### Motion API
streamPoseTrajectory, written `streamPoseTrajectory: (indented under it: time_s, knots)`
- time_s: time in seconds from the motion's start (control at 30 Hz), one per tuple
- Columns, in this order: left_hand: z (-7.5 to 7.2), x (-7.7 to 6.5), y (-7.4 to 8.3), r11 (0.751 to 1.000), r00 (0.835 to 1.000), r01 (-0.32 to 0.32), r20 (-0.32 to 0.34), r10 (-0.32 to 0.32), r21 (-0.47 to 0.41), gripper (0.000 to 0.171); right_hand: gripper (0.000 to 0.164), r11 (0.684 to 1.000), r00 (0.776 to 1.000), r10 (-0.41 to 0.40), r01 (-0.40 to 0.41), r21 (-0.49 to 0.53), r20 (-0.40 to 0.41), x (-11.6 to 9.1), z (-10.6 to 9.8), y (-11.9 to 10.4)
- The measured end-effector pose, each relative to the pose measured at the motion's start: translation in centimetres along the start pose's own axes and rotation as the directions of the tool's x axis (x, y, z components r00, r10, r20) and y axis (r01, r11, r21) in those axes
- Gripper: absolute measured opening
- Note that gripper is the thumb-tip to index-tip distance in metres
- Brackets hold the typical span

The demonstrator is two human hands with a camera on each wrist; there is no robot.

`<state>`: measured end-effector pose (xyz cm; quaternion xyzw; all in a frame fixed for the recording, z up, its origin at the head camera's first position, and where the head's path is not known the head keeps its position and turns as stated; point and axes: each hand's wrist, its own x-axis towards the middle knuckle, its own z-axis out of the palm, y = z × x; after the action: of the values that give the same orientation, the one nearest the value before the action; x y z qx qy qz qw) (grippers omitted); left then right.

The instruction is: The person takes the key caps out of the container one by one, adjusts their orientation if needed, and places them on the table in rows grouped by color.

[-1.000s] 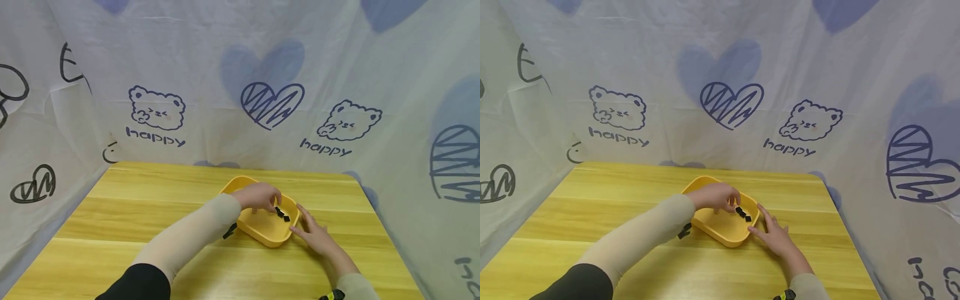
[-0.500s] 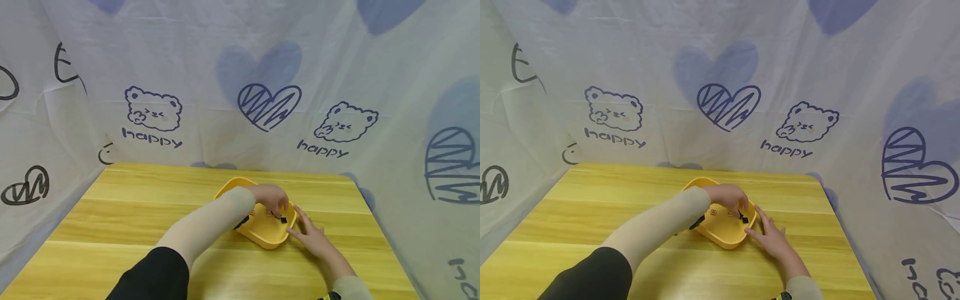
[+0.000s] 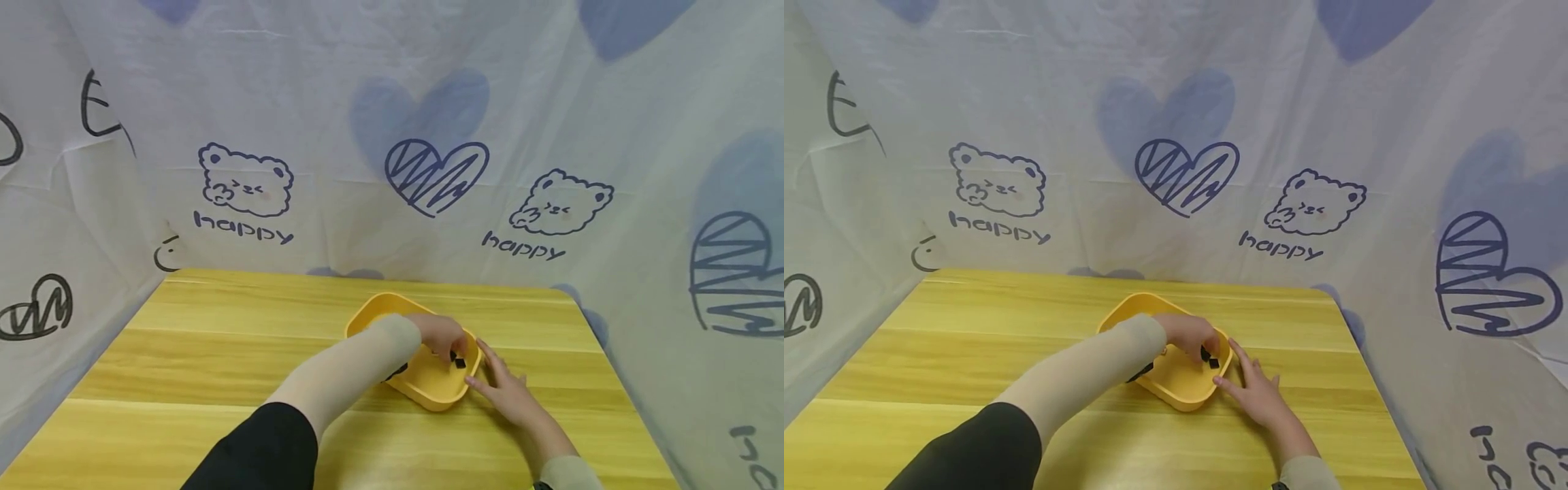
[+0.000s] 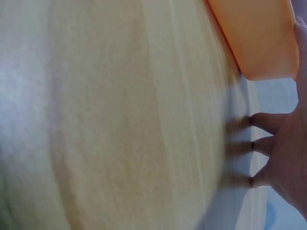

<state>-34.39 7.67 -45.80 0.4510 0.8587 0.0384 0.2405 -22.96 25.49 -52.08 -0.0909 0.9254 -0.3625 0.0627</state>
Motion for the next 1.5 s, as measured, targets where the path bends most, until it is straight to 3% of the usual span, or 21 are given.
streamPoseTrajectory:
  time_s: [0.13,0.33,0.5,0.87,1.1,1.23,1.5]
  knots:
    - [0.2,0.1,0.1,0.998,1.0,-0.015,0.002,0.015,0.059,0.042,0.079,1.0,1.0,-0.009,0.009,-0.008,-0.011,-0.1,0.0,0.0]
    - [0.4,0.0,0.0,0.998,0.999,0.002,0.035,-0.004,0.063,0.036,0.079,1.0,1.0,-0.018,0.019,0.0,-0.012,-0.2,0.0,0.0]
    - [0.5,-0.2,0.1,0.994,0.999,-0.027,0.048,0.022,0.106,0.028,0.078,1.0,1.0,-0.016,0.016,0.005,-0.009,-0.2,0.0,-0.1]
    - [1.0,-0.1,0.9,0.953,0.998,-0.031,0.054,0.016,0.301,0.007,0.079,1.0,1.0,-0.026,0.026,0.01,-0.006,-0.3,-0.1,0.1]
    - [0.3,-0.8,1.2,0.988,0.999,-0.001,0.044,-0.006,0.155,0.023,0.078,1.0,1.0,-0.026,0.026,0.0,-0.004,-0.2,-0.1,0.0]
    - [-0.8,-1.5,1.4,0.992,0.998,-0.056,0.038,0.052,0.109,0.031,0.079,1.0,1.0,-0.006,0.006,-0.022,-0.004,-0.2,0.0,0.1]
    - [-2.3,-3.9,1.5,0.989,0.992,-0.125,-0.019,0.127,0.078,0.028,0.079,1.0,1.0,0.001,-0.001,-0.019,0.002,-0.2,0.0,0.1]
